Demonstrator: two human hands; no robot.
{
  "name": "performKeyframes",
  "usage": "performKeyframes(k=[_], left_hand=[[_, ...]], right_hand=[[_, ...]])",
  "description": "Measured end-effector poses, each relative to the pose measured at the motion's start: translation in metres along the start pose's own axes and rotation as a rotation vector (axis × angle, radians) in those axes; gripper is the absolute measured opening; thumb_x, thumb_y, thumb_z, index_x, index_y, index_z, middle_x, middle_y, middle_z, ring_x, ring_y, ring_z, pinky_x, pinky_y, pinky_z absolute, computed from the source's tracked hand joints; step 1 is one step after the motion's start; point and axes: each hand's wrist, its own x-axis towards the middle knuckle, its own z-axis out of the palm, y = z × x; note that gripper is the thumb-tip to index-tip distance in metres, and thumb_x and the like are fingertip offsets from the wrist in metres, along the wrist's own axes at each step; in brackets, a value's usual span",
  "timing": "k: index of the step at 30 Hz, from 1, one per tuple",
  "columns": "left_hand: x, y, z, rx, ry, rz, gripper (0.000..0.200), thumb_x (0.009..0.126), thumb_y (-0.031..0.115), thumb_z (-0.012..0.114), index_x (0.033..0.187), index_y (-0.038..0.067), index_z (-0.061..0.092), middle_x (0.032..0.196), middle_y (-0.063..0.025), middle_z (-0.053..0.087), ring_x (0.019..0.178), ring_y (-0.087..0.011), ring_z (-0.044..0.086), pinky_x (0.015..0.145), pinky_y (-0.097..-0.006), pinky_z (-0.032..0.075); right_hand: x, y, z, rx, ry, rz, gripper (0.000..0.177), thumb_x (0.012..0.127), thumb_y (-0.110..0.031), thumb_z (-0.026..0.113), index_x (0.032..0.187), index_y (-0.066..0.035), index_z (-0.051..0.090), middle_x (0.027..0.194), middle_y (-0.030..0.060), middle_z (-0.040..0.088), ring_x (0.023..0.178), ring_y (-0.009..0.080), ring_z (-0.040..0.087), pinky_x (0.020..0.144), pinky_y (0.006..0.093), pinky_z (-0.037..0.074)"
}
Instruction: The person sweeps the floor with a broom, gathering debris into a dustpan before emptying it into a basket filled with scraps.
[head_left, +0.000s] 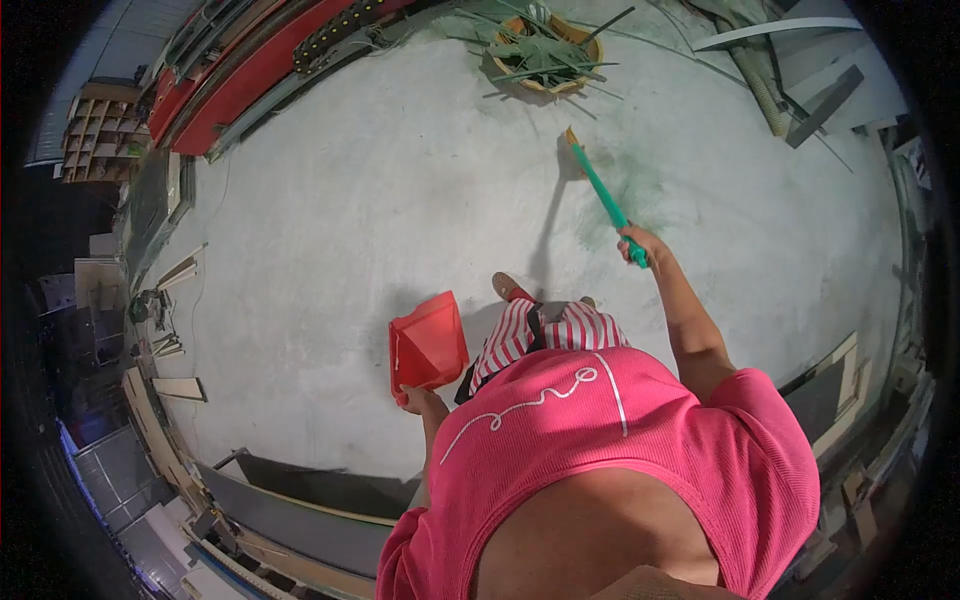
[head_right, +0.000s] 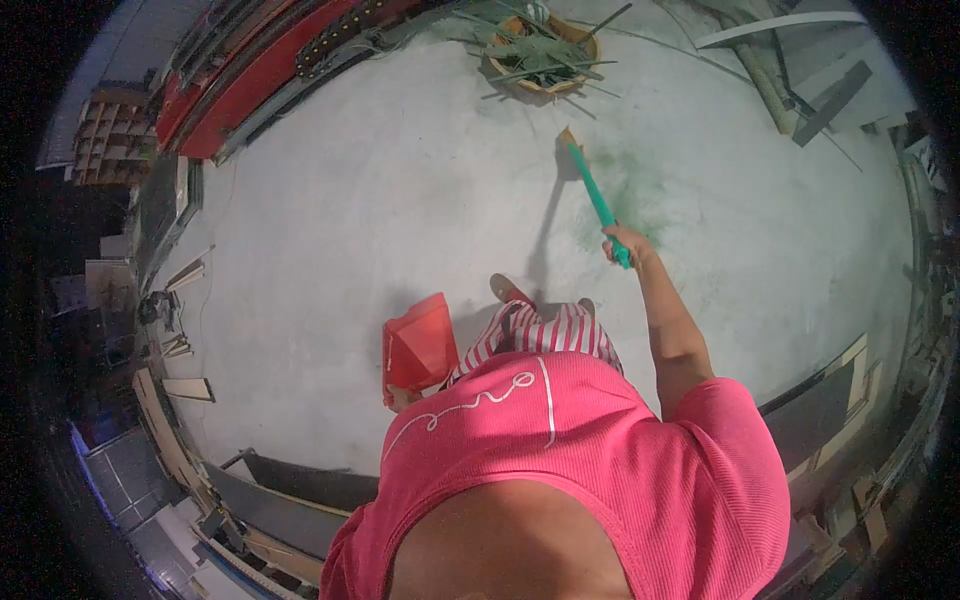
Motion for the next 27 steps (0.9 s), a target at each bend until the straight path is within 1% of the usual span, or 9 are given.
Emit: performKeyframes(k=[2, 9, 12, 14, 17, 22, 24, 25, 27], left_hand=[[0.033, -0.002, 0.020, 0.019, -0.113, 0.129, 0.045, 0.074, 0.027, 0.058, 0.107, 0.004, 0.039, 0.105, -0.0149, 0.047, 0.087, -0.0263, 0.051, 0.066, -0.0332, 0.047], [0.057, 0.034, 0.047, -0.029, -0.193, 0.173, 0.044, 0.073, 0.025, 0.058, 0.107, 0.004, 0.039, 0.104, -0.0138, 0.047, 0.086, -0.0261, 0.052, 0.066, -0.0332, 0.047], [0.099, 0.027, 0.048, -0.030, -0.100, 0.143, 0.046, 0.073, 0.026, 0.059, 0.108, 0.005, 0.039, 0.104, -0.0135, 0.048, 0.086, -0.0267, 0.052, 0.066, -0.0333, 0.048], [0.100, 0.031, 0.041, -0.064, -0.055, 0.157, 0.042, 0.072, 0.027, 0.059, 0.105, 0.005, 0.042, 0.100, -0.0125, 0.050, 0.084, -0.0257, 0.052, 0.063, -0.0350, 0.046], [0.108, 0.026, 0.028, -0.078, 0.024, 0.150, 0.039, 0.072, 0.029, 0.058, 0.101, 0.006, 0.046, 0.095, -0.0113, 0.053, 0.081, -0.0243, 0.052, 0.062, -0.0368, 0.045], [0.107, 0.012, 0.006, -0.007, 0.104, 0.118, 0.041, 0.072, 0.030, 0.058, 0.102, 0.005, 0.046, 0.096, -0.0114, 0.052, 0.081, -0.0243, 0.052, 0.063, -0.0361, 0.045], [0.109, 0.003, -0.001, 0.128, 0.209, 0.064, 0.043, 0.071, 0.031, 0.060, 0.104, 0.008, 0.044, 0.103, -0.0135, 0.050, 0.087, -0.0279, 0.052, 0.071, -0.0352, 0.045], [0.106, -0.001, -0.004, 0.120, 0.220, 0.054, 0.043, 0.071, 0.031, 0.060, 0.104, 0.008, 0.044, 0.103, -0.0135, 0.050, 0.087, -0.0279, 0.052, 0.071, -0.0352, 0.045], [0.097, -0.002, -0.011, -0.010, 0.219, -0.005, 0.044, 0.070, 0.032, 0.060, 0.104, 0.007, 0.045, 0.102, -0.0141, 0.051, 0.089, -0.0290, 0.051, 0.073, -0.0356, 0.044]], right_hand=[[-0.008, 0.011, 0.022, -0.112, 0.004, 0.007, 0.039, 0.073, -0.012, 0.049, 0.103, -0.018, 0.025, 0.055, 0.0013, 0.038, 0.040, 0.0088, 0.039, 0.034, 0.0217, 0.036], [-0.002, 0.054, 0.107, -0.263, -0.168, 0.155, 0.033, 0.075, -0.015, 0.049, 0.101, -0.020, 0.029, 0.054, -0.0001, 0.037, 0.041, 0.0065, 0.036, 0.033, 0.0210, 0.031], [0.040, 0.066, 0.138, -0.388, -0.384, 0.351, 0.028, 0.076, -0.020, 0.050, 0.098, -0.019, 0.032, 0.054, -0.0001, 0.038, 0.041, 0.0067, 0.037, 0.033, 0.0206, 0.030], [0.059, 0.062, 0.169, -0.408, -0.567, 0.707, 0.022, 0.078, -0.025, 0.048, 0.092, -0.018, 0.034, 0.054, 0.0000, 0.039, 0.041, 0.0069, 0.036, 0.033, 0.0198, 0.029], [0.101, 0.080, 0.205, -0.548, -0.632, 0.849, 0.019, 0.079, -0.029, 0.046, 0.087, -0.016, 0.034, 0.052, -0.0014, 0.039, 0.041, 0.0071, 0.035, 0.033, 0.0192, 0.028], [0.148, 0.095, 0.238, -0.695, -0.589, 0.822, 0.024, 0.078, -0.029, 0.046, 0.074, -0.009, 0.036, 0.052, 0.0003, 0.039, 0.040, 0.0087, 0.035, 0.030, 0.0196, 0.027], [0.155, 0.083, 0.234, -0.608, -0.661, 0.756, 0.023, 0.077, -0.029, 0.046, 0.074, -0.008, 0.036, 0.052, 0.0003, 0.040, 0.040, 0.0085, 0.036, 0.029, 0.0200, 0.027], [0.131, 0.064, 0.233, -0.533, -0.516, 0.591, 0.022, 0.077, -0.028, 0.047, 0.074, -0.009, 0.036, 0.052, -0.0005, 0.041, 0.041, 0.0085, 0.037, 0.029, 0.0204, 0.028], [0.149, 0.058, 0.199, -0.146, -0.538, 0.596, 0.021, 0.077, -0.027, 0.047, 0.072, -0.010, 0.037, 0.052, -0.0018, 0.041, 0.040, 0.0074, 0.038, 0.030, 0.0198, 0.031]])
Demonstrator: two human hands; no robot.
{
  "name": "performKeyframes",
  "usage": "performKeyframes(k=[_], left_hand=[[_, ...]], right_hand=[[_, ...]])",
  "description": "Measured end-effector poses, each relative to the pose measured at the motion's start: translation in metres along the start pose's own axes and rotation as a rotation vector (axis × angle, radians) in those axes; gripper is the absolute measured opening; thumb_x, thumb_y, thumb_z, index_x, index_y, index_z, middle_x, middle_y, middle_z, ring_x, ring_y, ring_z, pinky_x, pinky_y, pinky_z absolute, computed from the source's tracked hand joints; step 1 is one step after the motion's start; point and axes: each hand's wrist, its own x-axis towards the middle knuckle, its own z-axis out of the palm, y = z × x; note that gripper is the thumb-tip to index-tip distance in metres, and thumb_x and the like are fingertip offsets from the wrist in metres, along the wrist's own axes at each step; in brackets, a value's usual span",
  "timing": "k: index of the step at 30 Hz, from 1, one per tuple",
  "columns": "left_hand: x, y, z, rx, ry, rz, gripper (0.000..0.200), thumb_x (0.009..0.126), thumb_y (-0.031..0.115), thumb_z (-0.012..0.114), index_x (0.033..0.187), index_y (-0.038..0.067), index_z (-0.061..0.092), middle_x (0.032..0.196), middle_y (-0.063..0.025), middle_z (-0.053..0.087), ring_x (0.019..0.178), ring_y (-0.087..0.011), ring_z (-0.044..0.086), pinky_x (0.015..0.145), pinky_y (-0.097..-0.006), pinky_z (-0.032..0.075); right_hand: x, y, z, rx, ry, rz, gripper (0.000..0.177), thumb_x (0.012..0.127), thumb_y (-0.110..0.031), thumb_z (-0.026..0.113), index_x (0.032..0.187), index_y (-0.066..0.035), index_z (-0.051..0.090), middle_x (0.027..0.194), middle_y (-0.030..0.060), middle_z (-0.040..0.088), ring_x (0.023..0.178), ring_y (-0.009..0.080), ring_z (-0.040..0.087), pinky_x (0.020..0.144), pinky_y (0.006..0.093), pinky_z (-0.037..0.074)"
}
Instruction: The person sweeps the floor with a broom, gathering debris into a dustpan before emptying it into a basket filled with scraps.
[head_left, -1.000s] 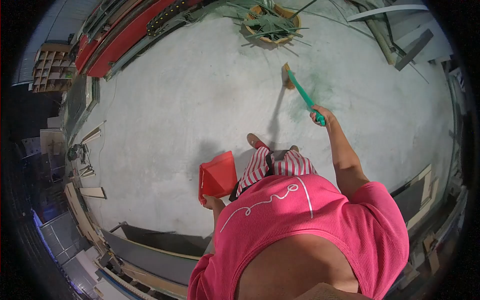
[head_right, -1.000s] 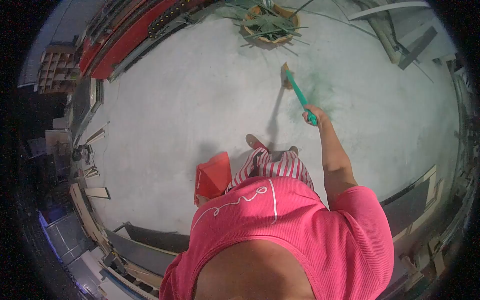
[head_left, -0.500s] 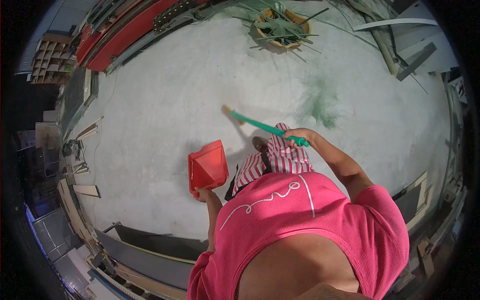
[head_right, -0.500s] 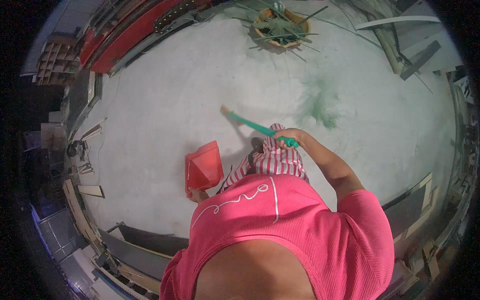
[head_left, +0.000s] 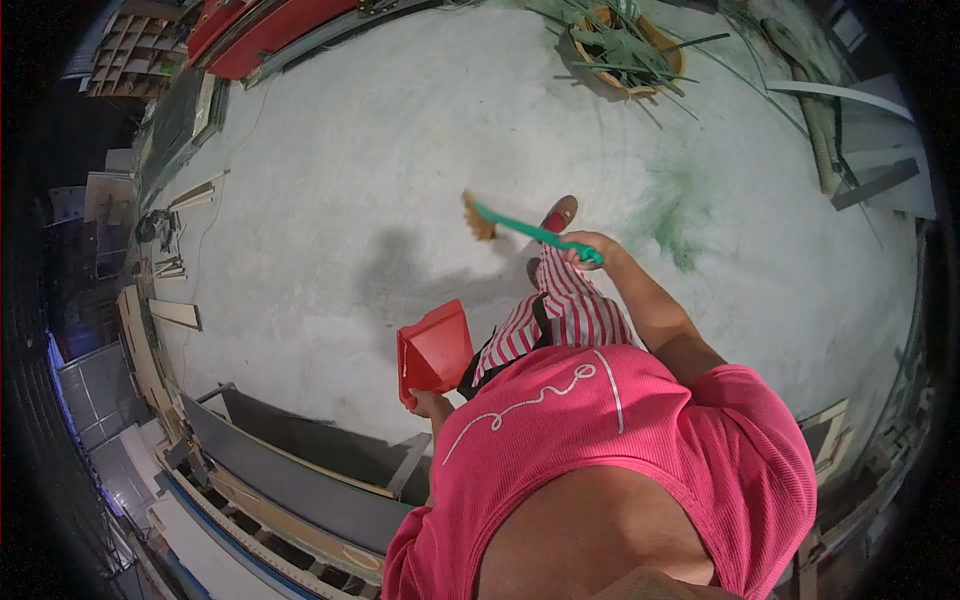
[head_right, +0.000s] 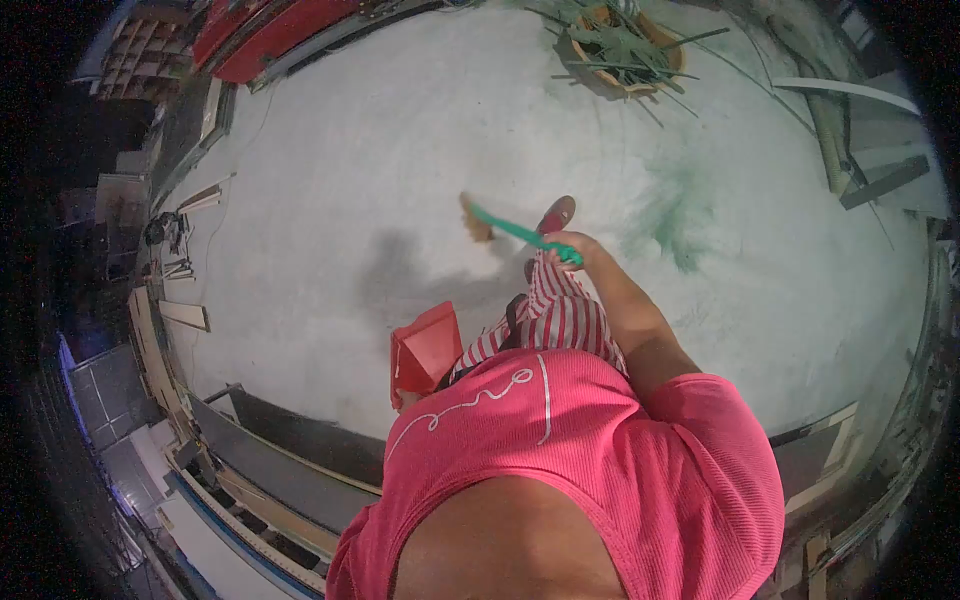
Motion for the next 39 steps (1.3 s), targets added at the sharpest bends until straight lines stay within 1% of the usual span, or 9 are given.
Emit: performKeyframes(k=[3, 11, 13, 17, 23, 30, 35, 37, 39], left_hand=[[-0.014, 0.006, 0.000, 0.301, 0.176, -0.037, 0.045, 0.070, 0.034, 0.059, 0.103, 0.007, 0.045, 0.099, -0.0161, 0.052, 0.088, -0.0302, 0.051, 0.073, -0.0375, 0.044], [-0.007, 0.026, 0.048, 0.168, -0.093, 0.047, 0.043, 0.071, 0.026, 0.060, 0.102, 0.001, 0.044, 0.105, -0.0185, 0.047, 0.090, -0.0291, 0.050, 0.073, -0.0363, 0.044], [-0.004, 0.028, 0.072, 0.045, -0.249, 0.227, 0.040, 0.071, 0.023, 0.060, 0.100, 0.000, 0.044, 0.102, -0.0176, 0.048, 0.085, -0.0271, 0.052, 0.071, -0.0345, 0.045], [-0.040, 0.067, 0.123, -0.134, -0.367, -0.002, 0.044, 0.072, 0.024, 0.060, 0.106, 0.005, 0.038, 0.100, -0.0123, 0.048, 0.084, -0.0244, 0.052, 0.060, -0.0322, 0.048], [-0.071, 0.100, 0.179, -0.220, -0.514, 0.041, 0.040, 0.073, 0.023, 0.058, 0.103, 0.009, 0.035, 0.102, -0.0091, 0.047, 0.082, -0.0246, 0.052, 0.057, -0.0329, 0.048], [-0.071, 0.127, 0.201, -0.224, -0.444, 0.053, 0.042, 0.071, 0.023, 0.061, 0.101, 0.007, 0.036, 0.099, -0.0103, 0.048, 0.078, -0.0248, 0.053, 0.054, -0.0325, 0.048], [-0.071, 0.140, 0.193, -0.268, -0.266, 0.040, 0.038, 0.072, 0.022, 0.060, 0.100, 0.007, 0.039, 0.095, -0.0103, 0.050, 0.075, -0.0241, 0.054, 0.054, -0.0320, 0.048], [-0.062, 0.134, 0.189, -0.265, -0.201, 0.044, 0.036, 0.073, 0.021, 0.059, 0.100, 0.007, 0.040, 0.095, -0.0105, 0.051, 0.074, -0.0237, 0.054, 0.056, -0.0324, 0.048], [-0.044, 0.126, 0.184, -0.263, -0.197, 0.015, 0.038, 0.072, 0.021, 0.059, 0.102, 0.006, 0.041, 0.097, -0.0116, 0.051, 0.077, -0.0237, 0.054, 0.057, -0.0327, 0.049]], right_hand=[[-0.048, -0.007, -0.021, 0.226, 0.056, -0.153, 0.025, 0.079, -0.032, 0.045, 0.067, -0.010, 0.038, 0.051, -0.0044, 0.040, 0.039, 0.0053, 0.038, 0.030, 0.0183, 0.033], [-0.169, 0.000, -0.066, 0.743, 0.133, -0.514, 0.024, 0.077, -0.019, 0.051, 0.068, -0.002, 0.037, 0.057, 0.0018, 0.041, 0.043, 0.0057, 0.041, 0.037, 0.0161, 0.034], [-0.182, 0.001, -0.068, 0.755, 0.191, -0.527, 0.022, 0.077, -0.019, 0.051, 0.072, -0.003, 0.037, 0.057, 0.0017, 0.041, 0.043, 0.0058, 0.041, 0.037, 0.0161, 0.034], [-0.199, 0.009, -0.059, 0.487, 0.431, -0.625, 0.016, 0.078, -0.018, 0.049, 0.088, -0.015, 0.036, 0.058, 0.0029, 0.042, 0.041, 0.0054, 0.040, 0.034, 0.0156, 0.034], [-0.197, -0.002, 0.011, 0.290, 0.451, -0.500, 0.032, 0.079, -0.018, 0.048, 0.106, -0.024, 0.032, 0.062, 0.0012, 0.040, 0.041, 0.0020, 0.034, 0.033, 0.0137, 0.030], [-0.094, -0.090, 0.065, -0.037, 0.143, -0.026, 0.044, 0.077, -0.021, 0.052, 0.114, -0.023, 0.029, 0.063, 0.0012, 0.040, 0.042, 0.0021, 0.037, 0.033, 0.0143, 0.029], [0.037, -0.175, 0.095, -0.261, -0.051, 0.263, 0.025, 0.077, -0.026, 0.050, 0.098, -0.020, 0.037, 0.060, 0.0006, 0.040, 0.041, 0.0035, 0.037, 0.033, 0.0161, 0.032], [0.081, -0.201, 0.107, -0.452, 0.084, 0.231, 0.023, 0.076, -0.026, 0.050, 0.084, -0.011, 0.036, 0.055, -0.0003, 0.041, 0.042, 0.0068, 0.038, 0.031, 0.0174, 0.031], [0.097, -0.234, 0.117, -0.381, 0.076, 0.282, 0.020, 0.076, -0.026, 0.051, 0.082, -0.014, 0.037, 0.054, -0.0001, 0.040, 0.042, 0.0063, 0.038, 0.032, 0.0173, 0.032]])
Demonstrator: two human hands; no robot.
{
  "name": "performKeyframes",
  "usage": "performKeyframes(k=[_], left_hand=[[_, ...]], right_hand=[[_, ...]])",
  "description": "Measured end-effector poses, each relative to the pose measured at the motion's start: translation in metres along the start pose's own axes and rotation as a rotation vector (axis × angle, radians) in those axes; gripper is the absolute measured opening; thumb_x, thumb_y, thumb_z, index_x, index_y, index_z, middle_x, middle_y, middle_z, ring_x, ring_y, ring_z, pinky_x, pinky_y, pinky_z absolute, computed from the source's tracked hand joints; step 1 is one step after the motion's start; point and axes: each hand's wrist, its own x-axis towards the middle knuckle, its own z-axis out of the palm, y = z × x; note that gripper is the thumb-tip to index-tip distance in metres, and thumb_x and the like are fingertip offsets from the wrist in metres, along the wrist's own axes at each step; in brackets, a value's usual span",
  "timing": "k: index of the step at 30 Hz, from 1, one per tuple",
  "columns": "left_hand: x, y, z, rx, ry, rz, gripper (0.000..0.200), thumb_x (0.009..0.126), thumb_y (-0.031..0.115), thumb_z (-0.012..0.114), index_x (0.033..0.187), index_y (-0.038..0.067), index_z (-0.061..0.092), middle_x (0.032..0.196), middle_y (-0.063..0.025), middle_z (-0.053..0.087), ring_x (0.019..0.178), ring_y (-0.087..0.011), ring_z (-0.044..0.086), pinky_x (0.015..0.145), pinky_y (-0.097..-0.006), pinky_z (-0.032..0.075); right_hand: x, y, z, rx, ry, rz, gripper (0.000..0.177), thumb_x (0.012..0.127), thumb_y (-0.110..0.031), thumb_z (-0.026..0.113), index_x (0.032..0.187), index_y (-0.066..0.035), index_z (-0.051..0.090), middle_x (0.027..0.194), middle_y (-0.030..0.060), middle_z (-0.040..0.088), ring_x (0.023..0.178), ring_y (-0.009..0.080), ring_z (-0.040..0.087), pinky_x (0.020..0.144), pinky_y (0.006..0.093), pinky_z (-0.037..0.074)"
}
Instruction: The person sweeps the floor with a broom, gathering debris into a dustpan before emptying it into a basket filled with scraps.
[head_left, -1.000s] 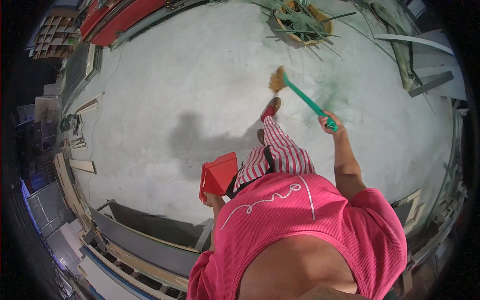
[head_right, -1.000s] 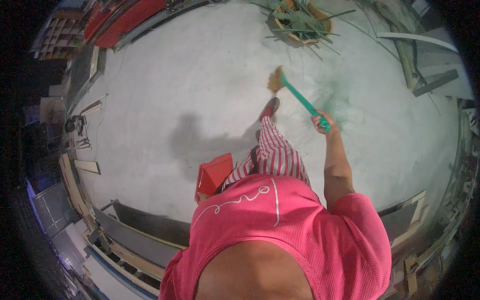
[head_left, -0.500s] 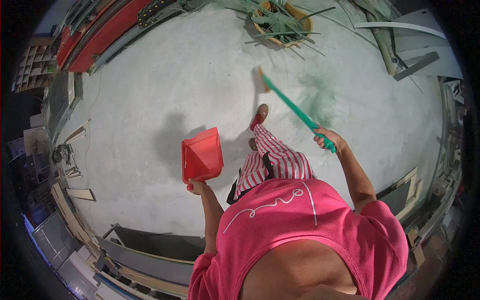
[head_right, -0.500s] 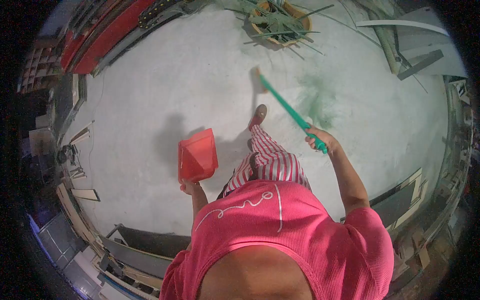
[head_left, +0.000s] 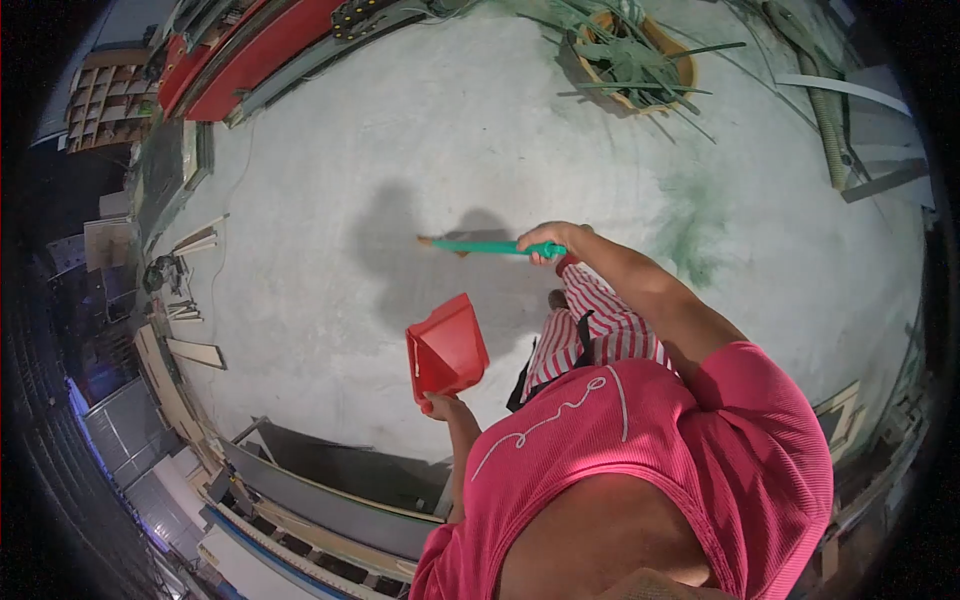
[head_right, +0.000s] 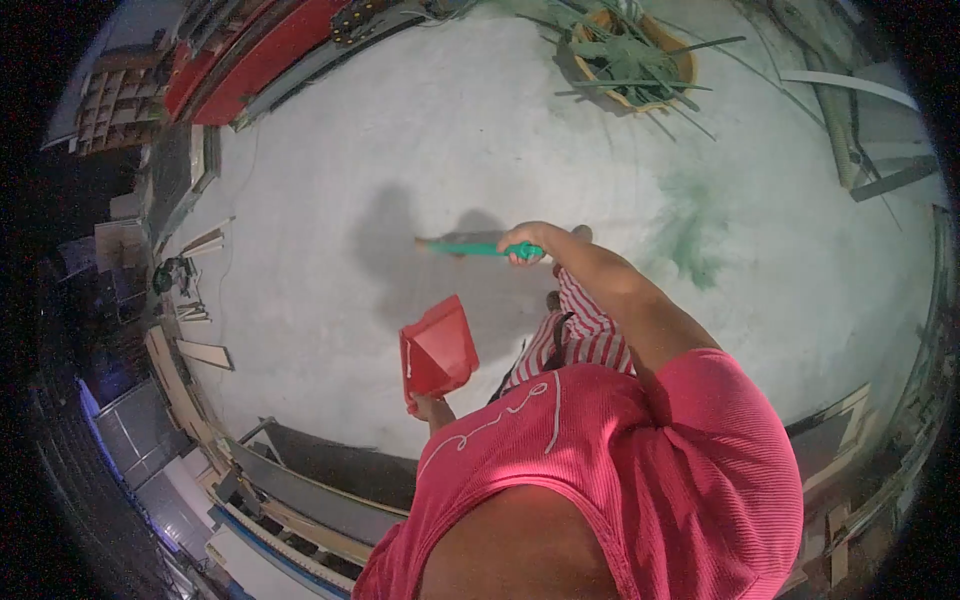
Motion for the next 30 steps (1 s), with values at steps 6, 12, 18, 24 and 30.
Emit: performKeyframes(k=[6, 12, 18, 24, 30], left_hand=[[0.012, -0.020, -0.003, 0.346, 0.419, -0.044, 0.044, 0.070, 0.027, 0.061, 0.104, 0.006, 0.043, 0.098, -0.0151, 0.051, 0.082, -0.0261, 0.053, 0.059, -0.0351, 0.049], [-0.022, -0.003, 0.029, 0.471, -0.196, 0.227, 0.039, 0.072, 0.022, 0.059, 0.102, 0.002, 0.043, 0.097, -0.0143, 0.051, 0.081, -0.0245, 0.051, 0.062, -0.0350, 0.047], [-0.017, 0.008, 0.151, 0.422, -0.365, 0.245, 0.038, 0.074, 0.022, 0.058, 0.100, 0.002, 0.040, 0.100, -0.0118, 0.048, 0.082, -0.0233, 0.050, 0.065, -0.0329, 0.045], [-0.125, 0.046, 0.249, 0.145, -0.767, 0.164, 0.038, 0.074, 0.026, 0.059, 0.099, 0.010, 0.035, 0.097, -0.0065, 0.048, 0.082, -0.0214, 0.050, 0.059, -0.0329, 0.045], [-0.192, 0.052, 0.292, 0.255, -0.910, 0.096, 0.038, 0.074, 0.031, 0.057, 0.099, 0.012, 0.036, 0.099, -0.0044, 0.047, 0.083, -0.0193, 0.050, 0.058, -0.0289, 0.044]], right_hand=[[-0.048, -0.031, -0.096, 0.625, -0.335, -0.323, 0.019, 0.076, -0.021, 0.051, 0.077, -0.008, 0.037, 0.055, 0.0010, 0.040, 0.046, 0.0066, 0.041, 0.035, 0.0176, 0.035], [-0.147, 0.054, -0.158, 1.294, -0.371, -0.793, 0.018, 0.077, -0.013, 0.049, 0.072, 0.000, 0.037, 0.060, 0.0039, 0.040, 0.048, 0.0086, 0.041, 0.043, 0.0182, 0.038], [-0.210, 0.199, -0.176, 1.560, -0.476, -0.997, 0.020, 0.079, -0.017, 0.046, 0.070, -0.001, 0.038, 0.058, 0.0029, 0.041, 0.048, 0.0100, 0.042, 0.044, 0.0203, 0.039], [-0.227, 0.305, -0.150, 1.641, -0.306, -1.117, 0.026, 0.078, -0.025, 0.049, 0.069, -0.003, 0.039, 0.056, 0.0005, 0.042, 0.044, 0.0079, 0.044, 0.043, 0.0191, 0.041], [-0.215, 0.327, -0.092, 1.567, 0.016, -1.093, 0.023, 0.076, -0.026, 0.051, 0.071, -0.007, 0.039, 0.059, 0.0001, 0.043, 0.039, 0.0046, 0.041, 0.034, 0.0161, 0.036]])
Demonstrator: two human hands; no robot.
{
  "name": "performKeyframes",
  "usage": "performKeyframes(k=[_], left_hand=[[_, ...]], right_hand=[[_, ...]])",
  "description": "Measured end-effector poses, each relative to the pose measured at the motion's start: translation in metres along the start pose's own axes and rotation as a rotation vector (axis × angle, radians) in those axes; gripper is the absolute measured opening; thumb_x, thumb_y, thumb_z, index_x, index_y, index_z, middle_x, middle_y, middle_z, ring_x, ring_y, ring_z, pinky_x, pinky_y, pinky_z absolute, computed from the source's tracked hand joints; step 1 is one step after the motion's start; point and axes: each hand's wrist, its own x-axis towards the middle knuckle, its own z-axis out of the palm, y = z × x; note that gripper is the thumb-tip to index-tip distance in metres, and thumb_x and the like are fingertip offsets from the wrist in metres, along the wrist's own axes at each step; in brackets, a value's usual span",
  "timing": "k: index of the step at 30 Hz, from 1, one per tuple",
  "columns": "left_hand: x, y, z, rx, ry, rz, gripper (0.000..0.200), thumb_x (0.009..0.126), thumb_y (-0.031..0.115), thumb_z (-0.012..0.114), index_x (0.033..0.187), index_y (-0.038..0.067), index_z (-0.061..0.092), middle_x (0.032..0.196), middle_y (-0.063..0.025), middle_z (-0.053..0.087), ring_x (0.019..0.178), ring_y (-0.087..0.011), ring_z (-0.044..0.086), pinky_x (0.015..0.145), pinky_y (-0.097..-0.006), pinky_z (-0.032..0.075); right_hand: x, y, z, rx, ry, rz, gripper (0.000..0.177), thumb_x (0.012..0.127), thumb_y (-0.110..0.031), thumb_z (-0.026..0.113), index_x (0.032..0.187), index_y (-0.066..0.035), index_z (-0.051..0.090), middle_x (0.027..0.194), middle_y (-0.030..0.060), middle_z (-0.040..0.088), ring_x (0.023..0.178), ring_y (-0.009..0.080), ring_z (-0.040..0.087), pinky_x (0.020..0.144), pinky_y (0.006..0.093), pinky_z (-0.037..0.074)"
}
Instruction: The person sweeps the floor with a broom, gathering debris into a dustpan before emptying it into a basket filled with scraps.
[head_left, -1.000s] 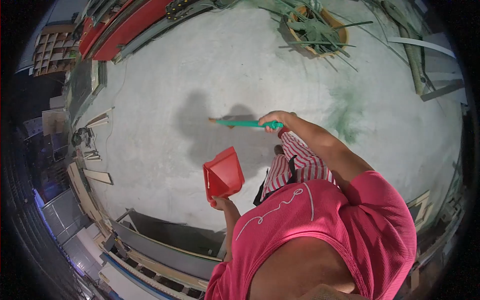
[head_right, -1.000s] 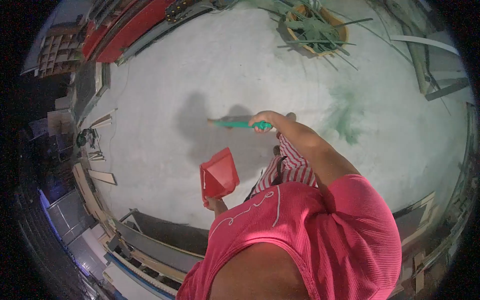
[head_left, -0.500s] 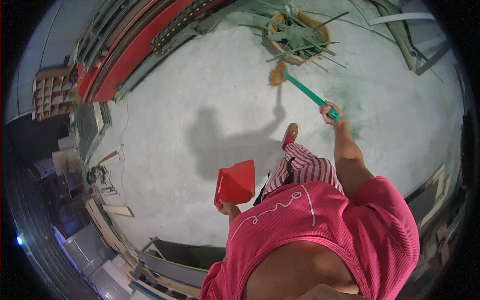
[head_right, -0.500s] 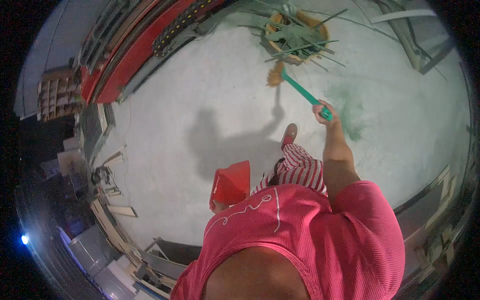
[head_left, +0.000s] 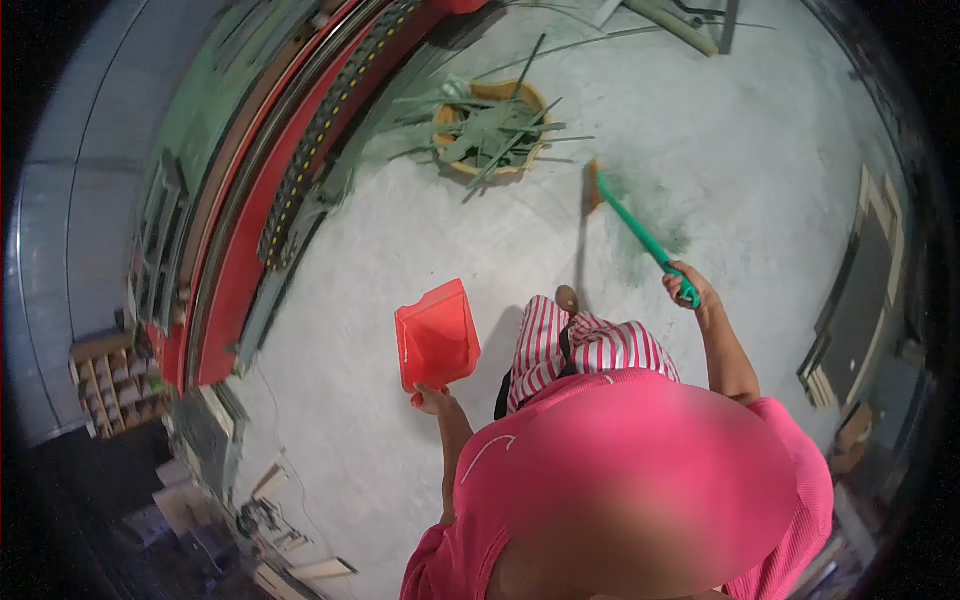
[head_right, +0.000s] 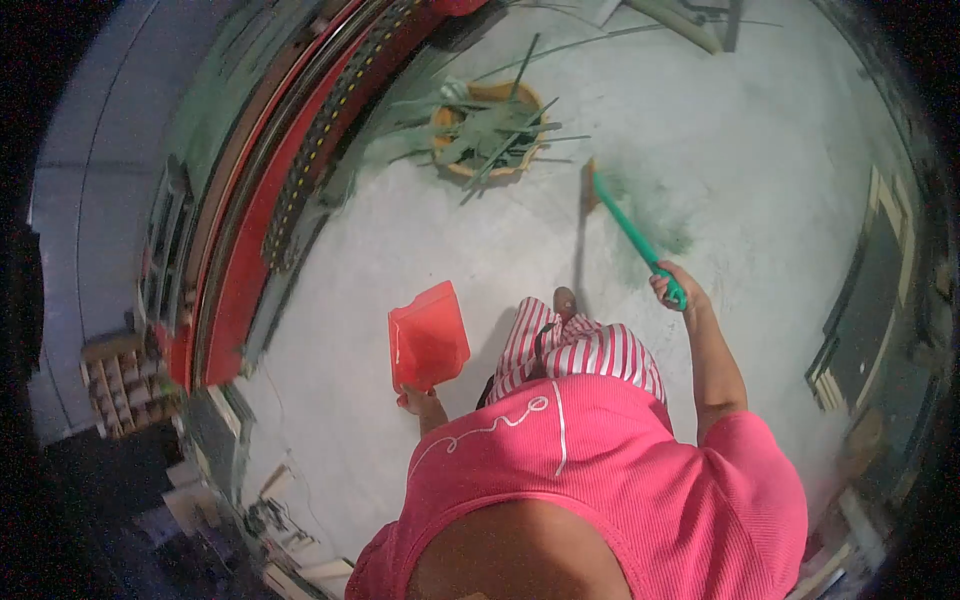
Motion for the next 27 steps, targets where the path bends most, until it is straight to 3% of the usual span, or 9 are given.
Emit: performKeyframes(k=[6, 8, 10, 12, 17, 20, 24, 25, 27], left_hand=[[0.010, -0.015, 0.044, 0.026, -0.168, -0.001, 0.038, 0.074, 0.029, 0.056, 0.103, 0.011, 0.038, 0.100, -0.0074, 0.049, 0.082, -0.0232, 0.052, 0.062, -0.0329, 0.046], [0.014, -0.008, 0.059, 0.026, -0.160, -0.011, 0.039, 0.075, 0.028, 0.056, 0.104, 0.009, 0.039, 0.100, -0.0088, 0.050, 0.082, -0.0249, 0.053, 0.064, -0.0355, 0.046], [0.016, 0.002, 0.079, 0.559, 0.090, 0.039, 0.040, 0.075, 0.025, 0.055, 0.105, 0.004, 0.041, 0.100, -0.0121, 0.050, 0.084, -0.0269, 0.053, 0.068, -0.0392, 0.046], [0.000, 0.019, 0.096, 0.539, 0.135, 0.120, 0.041, 0.074, 0.025, 0.056, 0.104, 0.000, 0.043, 0.099, -0.0157, 0.051, 0.084, -0.0279, 0.052, 0.069, -0.0386, 0.045], [0.055, 0.007, 0.112, 0.209, -0.169, 0.279, 0.043, 0.074, 0.027, 0.056, 0.102, -0.002, 0.043, 0.098, -0.0176, 0.051, 0.082, -0.0279, 0.052, 0.068, -0.0362, 0.045], [0.069, 0.014, 0.132, 0.320, -0.055, 0.188, 0.041, 0.074, 0.025, 0.056, 0.101, -0.003, 0.043, 0.097, -0.0171, 0.052, 0.081, -0.0271, 0.053, 0.066, -0.0350, 0.044], [0.061, 0.024, 0.143, 0.292, -0.119, 0.235, 0.041, 0.074, 0.027, 0.056, 0.099, -0.003, 0.044, 0.096, -0.0169, 0.052, 0.079, -0.0268, 0.053, 0.065, -0.0351, 0.043], [0.069, 0.018, 0.141, 0.285, -0.110, 0.229, 0.041, 0.074, 0.027, 0.056, 0.099, -0.003, 0.044, 0.096, -0.0169, 0.052, 0.079, -0.0268, 0.053, 0.065, -0.0351, 0.043], [0.092, -0.003, 0.139, 0.287, -0.057, 0.408, 0.041, 0.074, 0.028, 0.056, 0.098, -0.002, 0.044, 0.094, -0.0168, 0.052, 0.079, -0.0268, 0.052, 0.067, -0.0348, 0.043]], right_hand=[[-0.004, 0.044, 0.010, -0.076, -0.031, 0.083, 0.019, 0.078, -0.025, 0.050, 0.079, -0.011, 0.036, 0.060, 0.0000, 0.040, 0.042, 0.0039, 0.038, 0.034, 0.0154, 0.032], [0.017, 0.047, 0.008, -0.181, -0.041, 0.242, 0.017, 0.079, -0.025, 0.049, 0.079, -0.013, 0.036, 0.061, 0.0002, 0.038, 0.043, 0.0039, 0.037, 0.034, 0.0155, 0.031], [0.024, 0.052, 0.013, -0.273, -0.059, 0.210, 0.020, 0.079, -0.024, 0.048, 0.082, -0.011, 0.033, 0.059, 0.0009, 0.040, 0.043, 0.0053, 0.041, 0.033, 0.0155, 0.034], [0.023, 0.048, 0.012, -0.245, 0.023, 0.190, 0.019, 0.079, -0.024, 0.047, 0.079, -0.011, 0.035, 0.060, 0.0006, 0.039, 0.042, 0.0042, 0.038, 0.033, 0.0152, 0.031], [0.000, 0.022, -0.005, -0.037, 0.050, 0.037, 0.022, 0.079, -0.025, 0.048, 0.077, -0.007, 0.035, 0.059, 0.0019, 0.042, 0.041, 0.0052, 0.041, 0.033, 0.0152, 0.035], [-0.009, 0.010, -0.015, 0.022, 0.058, -0.067, 0.024, 0.078, -0.026, 0.050, 0.077, -0.007, 0.035, 0.058, 0.0016, 0.043, 0.040, 0.0054, 0.041, 0.034, 0.0162, 0.036], [-0.028, 0.009, -0.016, -0.018, 0.004, -0.158, 0.022, 0.077, -0.025, 0.050, 0.075, -0.007, 0.037, 0.059, 0.0022, 0.043, 0.042, 0.0060, 0.042, 0.036, 0.0174, 0.037], [-0.029, 0.010, -0.013, 0.112, -0.087, -0.109, 0.022, 0.077, -0.024, 0.050, 0.074, -0.006, 0.038, 0.059, 0.0022, 0.044, 0.043, 0.0061, 0.042, 0.037, 0.0180, 0.037], [-0.025, 0.013, 0.010, 0.291, -0.171, -0.084, 0.024, 0.076, -0.022, 0.051, 0.067, -0.005, 0.038, 0.057, 0.0018, 0.043, 0.041, 0.0057, 0.041, 0.037, 0.0184, 0.036]])
